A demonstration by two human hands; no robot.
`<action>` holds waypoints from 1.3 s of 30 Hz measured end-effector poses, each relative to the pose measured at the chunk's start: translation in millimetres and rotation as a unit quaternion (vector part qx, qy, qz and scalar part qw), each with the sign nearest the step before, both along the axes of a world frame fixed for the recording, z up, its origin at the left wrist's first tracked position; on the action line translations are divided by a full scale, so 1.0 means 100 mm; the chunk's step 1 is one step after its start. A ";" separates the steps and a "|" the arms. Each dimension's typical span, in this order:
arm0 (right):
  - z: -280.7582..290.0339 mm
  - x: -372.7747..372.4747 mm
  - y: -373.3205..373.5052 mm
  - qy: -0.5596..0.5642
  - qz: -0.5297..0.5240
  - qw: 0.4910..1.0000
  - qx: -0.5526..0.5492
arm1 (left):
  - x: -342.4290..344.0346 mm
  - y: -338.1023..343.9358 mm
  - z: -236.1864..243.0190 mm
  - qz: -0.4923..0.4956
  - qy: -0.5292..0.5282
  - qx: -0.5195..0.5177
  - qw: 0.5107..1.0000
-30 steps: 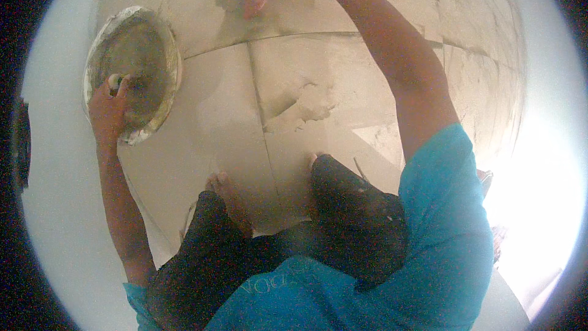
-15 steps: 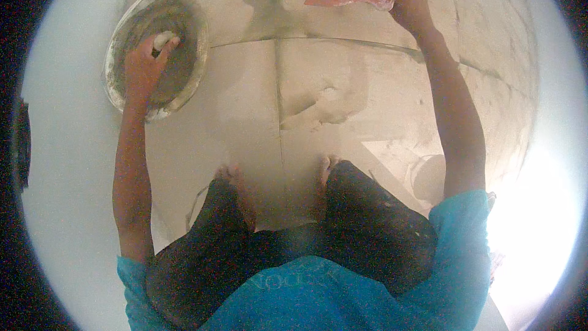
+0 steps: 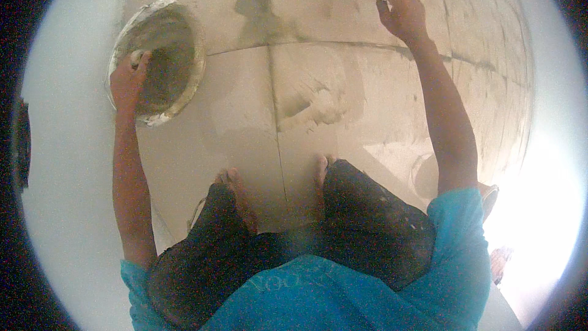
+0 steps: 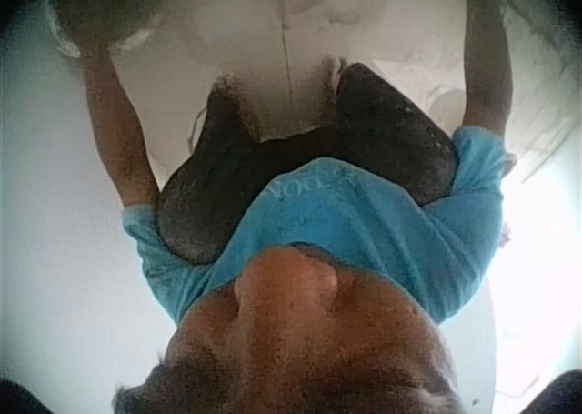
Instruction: The person scoops cement from a bucket using a trowel and spreads it onto the tiled floor. They repeatedly smooth the cement over the tile surface and grout lines while kneeling.
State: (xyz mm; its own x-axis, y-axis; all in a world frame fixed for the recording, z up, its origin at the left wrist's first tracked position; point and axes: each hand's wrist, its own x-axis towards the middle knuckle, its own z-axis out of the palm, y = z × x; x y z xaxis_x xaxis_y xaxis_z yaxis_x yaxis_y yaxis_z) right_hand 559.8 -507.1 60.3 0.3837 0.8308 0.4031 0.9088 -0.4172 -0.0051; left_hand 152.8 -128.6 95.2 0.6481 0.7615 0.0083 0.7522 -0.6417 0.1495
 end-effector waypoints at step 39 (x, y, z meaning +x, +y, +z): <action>0.06 -0.27 -0.04 0.054 -0.043 0.998 -0.004 | -0.18 -0.01 -0.04 -0.019 -0.023 0.055 0.998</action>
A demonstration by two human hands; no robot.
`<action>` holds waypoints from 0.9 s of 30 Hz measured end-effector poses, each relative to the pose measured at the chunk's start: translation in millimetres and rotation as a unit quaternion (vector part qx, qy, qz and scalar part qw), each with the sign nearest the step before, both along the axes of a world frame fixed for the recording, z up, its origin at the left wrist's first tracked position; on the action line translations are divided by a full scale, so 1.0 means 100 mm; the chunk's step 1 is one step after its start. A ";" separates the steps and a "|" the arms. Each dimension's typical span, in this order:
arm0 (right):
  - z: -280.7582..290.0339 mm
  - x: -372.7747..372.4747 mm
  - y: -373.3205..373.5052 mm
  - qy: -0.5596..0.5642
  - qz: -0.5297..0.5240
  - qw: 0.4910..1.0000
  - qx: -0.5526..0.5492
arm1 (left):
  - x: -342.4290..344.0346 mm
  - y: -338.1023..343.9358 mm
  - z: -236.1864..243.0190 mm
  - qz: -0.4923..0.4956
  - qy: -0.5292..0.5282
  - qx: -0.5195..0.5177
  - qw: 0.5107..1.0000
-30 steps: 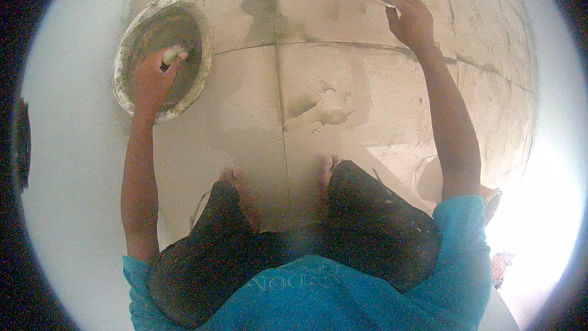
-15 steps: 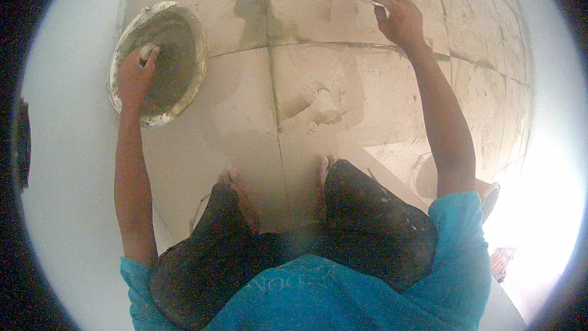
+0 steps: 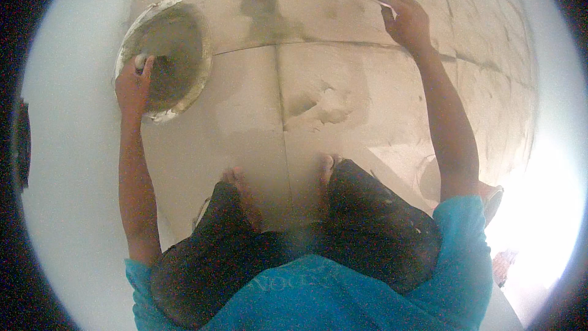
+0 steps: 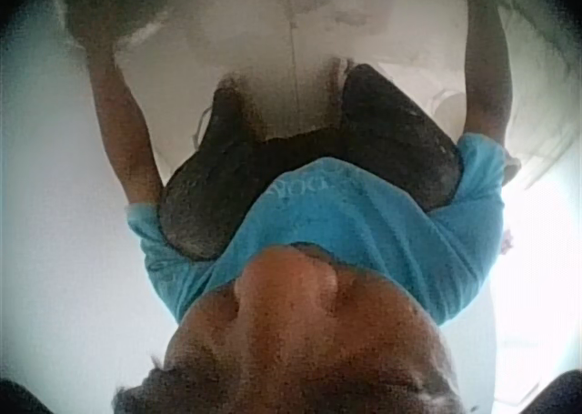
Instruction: The person scoops cement from a bucket using a trowel and spreads it onto the tiled floor. They repeatedly smooth the cement over the tile surface and grout lines while kneeling.
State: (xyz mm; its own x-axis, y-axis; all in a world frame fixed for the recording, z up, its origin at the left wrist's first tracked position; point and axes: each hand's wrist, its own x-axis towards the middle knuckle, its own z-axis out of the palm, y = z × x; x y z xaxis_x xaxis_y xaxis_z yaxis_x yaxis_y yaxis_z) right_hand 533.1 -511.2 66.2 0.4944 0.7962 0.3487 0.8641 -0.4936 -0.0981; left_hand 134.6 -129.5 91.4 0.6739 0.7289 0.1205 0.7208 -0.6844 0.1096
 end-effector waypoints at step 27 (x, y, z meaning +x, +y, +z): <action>-0.07 -0.08 0.05 -0.012 0.027 0.998 0.054 | -0.57 0.66 0.01 0.088 -0.094 0.054 0.990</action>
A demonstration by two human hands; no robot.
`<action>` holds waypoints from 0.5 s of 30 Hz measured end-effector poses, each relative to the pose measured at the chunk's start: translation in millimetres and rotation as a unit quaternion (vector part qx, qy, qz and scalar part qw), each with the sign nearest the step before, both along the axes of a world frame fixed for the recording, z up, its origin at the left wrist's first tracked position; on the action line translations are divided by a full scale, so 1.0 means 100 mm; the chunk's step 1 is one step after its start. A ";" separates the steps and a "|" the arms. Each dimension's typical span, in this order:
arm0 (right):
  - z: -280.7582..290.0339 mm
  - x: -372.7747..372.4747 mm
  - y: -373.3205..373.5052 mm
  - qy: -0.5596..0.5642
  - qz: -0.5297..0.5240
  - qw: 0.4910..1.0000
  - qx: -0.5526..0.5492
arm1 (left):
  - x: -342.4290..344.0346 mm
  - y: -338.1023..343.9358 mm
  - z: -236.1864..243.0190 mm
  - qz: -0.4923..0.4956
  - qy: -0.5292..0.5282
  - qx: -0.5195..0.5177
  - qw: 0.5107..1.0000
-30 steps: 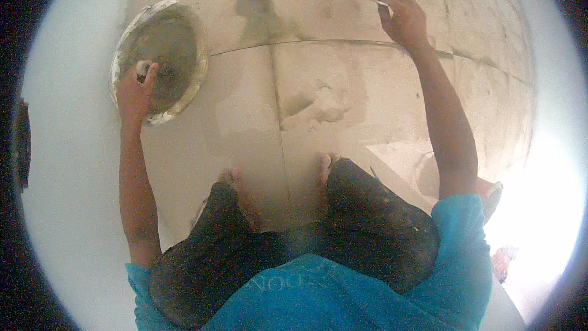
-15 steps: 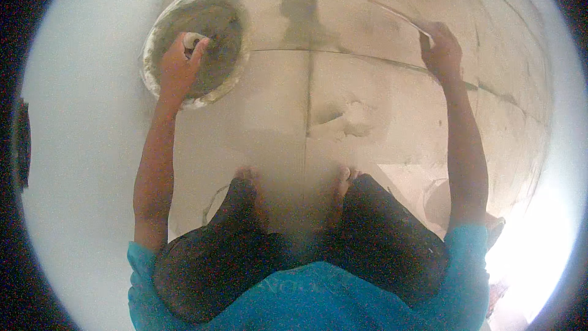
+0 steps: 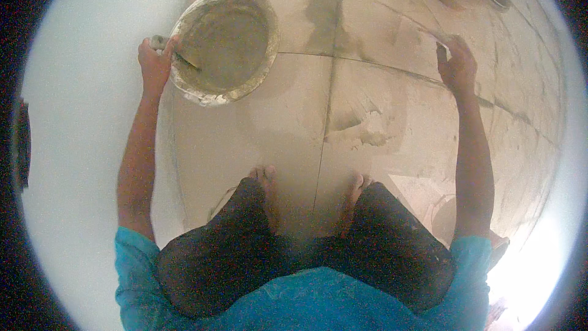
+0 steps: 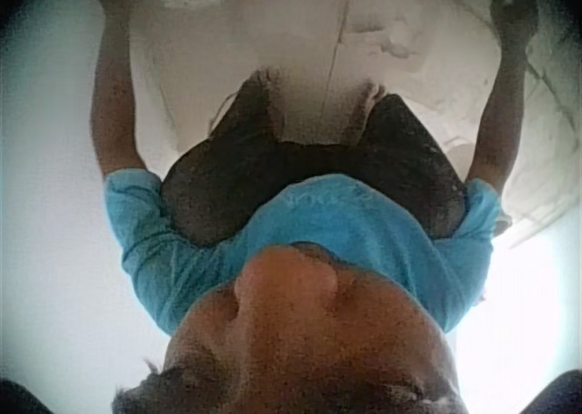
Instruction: The person scoops cement from a bucket using a trowel and spreads it onto the tiled floor. They repeatedly smooth the cement over the tile surface and grout lines while kneeling.
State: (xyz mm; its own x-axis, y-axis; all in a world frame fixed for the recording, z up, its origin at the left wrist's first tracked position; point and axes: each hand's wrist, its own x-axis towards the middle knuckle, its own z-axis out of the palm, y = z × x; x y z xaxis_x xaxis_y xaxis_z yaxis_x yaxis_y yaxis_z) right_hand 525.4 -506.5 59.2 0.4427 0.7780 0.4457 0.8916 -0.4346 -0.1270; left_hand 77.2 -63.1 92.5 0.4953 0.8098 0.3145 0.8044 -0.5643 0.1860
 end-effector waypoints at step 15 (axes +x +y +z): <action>0.08 -0.15 -0.08 0.027 -0.049 0.998 -0.019 | 0.08 0.01 -0.14 0.063 -0.323 -0.453 0.828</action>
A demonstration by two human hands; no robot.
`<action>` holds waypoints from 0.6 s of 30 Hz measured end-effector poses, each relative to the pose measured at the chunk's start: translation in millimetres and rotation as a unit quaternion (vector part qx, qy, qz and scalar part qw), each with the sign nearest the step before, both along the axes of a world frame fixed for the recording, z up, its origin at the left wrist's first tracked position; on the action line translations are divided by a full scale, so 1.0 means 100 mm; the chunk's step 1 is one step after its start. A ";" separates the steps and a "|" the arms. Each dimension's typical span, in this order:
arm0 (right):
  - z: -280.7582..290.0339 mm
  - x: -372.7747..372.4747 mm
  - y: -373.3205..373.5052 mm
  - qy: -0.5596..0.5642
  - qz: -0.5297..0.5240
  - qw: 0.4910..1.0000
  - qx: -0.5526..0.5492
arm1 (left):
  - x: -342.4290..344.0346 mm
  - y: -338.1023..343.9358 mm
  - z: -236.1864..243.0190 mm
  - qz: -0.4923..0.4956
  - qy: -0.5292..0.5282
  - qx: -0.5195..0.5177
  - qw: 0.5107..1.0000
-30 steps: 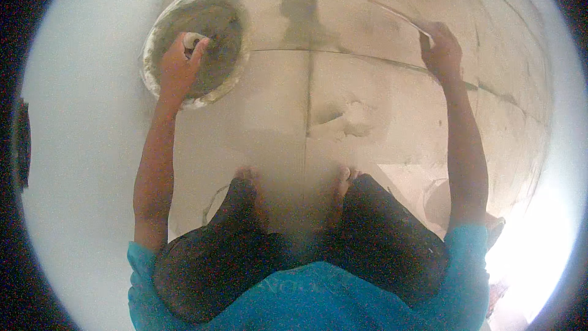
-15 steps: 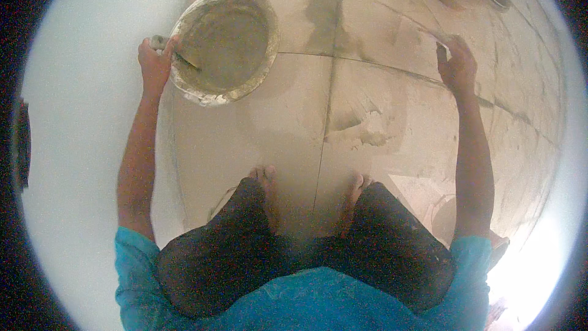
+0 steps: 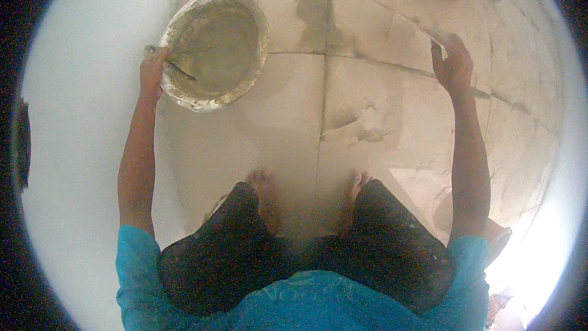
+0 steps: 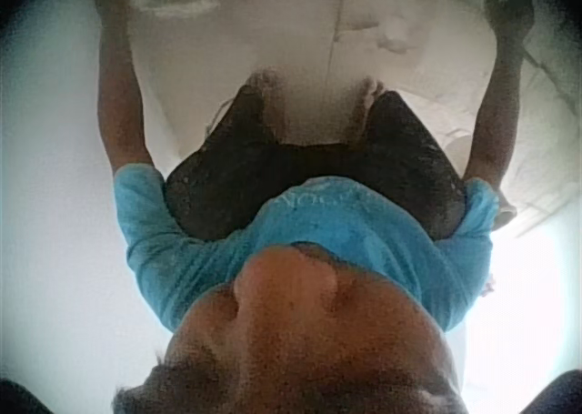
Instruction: The person scoops cement from a bucket using a trowel and spreads it onto the tiled floor. They repeatedly smooth the cement over the tile surface and grout lines while kneeling.
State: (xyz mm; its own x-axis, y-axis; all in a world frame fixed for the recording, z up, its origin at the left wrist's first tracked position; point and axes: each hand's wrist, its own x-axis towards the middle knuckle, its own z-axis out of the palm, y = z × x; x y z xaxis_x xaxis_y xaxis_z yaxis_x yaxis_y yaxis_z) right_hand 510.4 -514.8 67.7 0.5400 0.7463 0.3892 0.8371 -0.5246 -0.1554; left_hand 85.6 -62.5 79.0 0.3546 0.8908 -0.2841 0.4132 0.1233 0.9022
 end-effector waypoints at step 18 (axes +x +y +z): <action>0.38 -0.54 -0.15 -0.038 -0.049 0.998 -0.007 | -0.20 0.15 -0.19 -0.021 -0.172 -0.161 0.972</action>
State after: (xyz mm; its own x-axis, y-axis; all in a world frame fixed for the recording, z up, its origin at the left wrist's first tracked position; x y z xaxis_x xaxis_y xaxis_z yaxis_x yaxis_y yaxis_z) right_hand 456.8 -529.5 106.0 0.5797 0.6979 0.4206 0.7911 -0.6056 -0.0856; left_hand 65.8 -47.9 60.5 0.5121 0.7578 -0.4043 0.1045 0.4122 0.9051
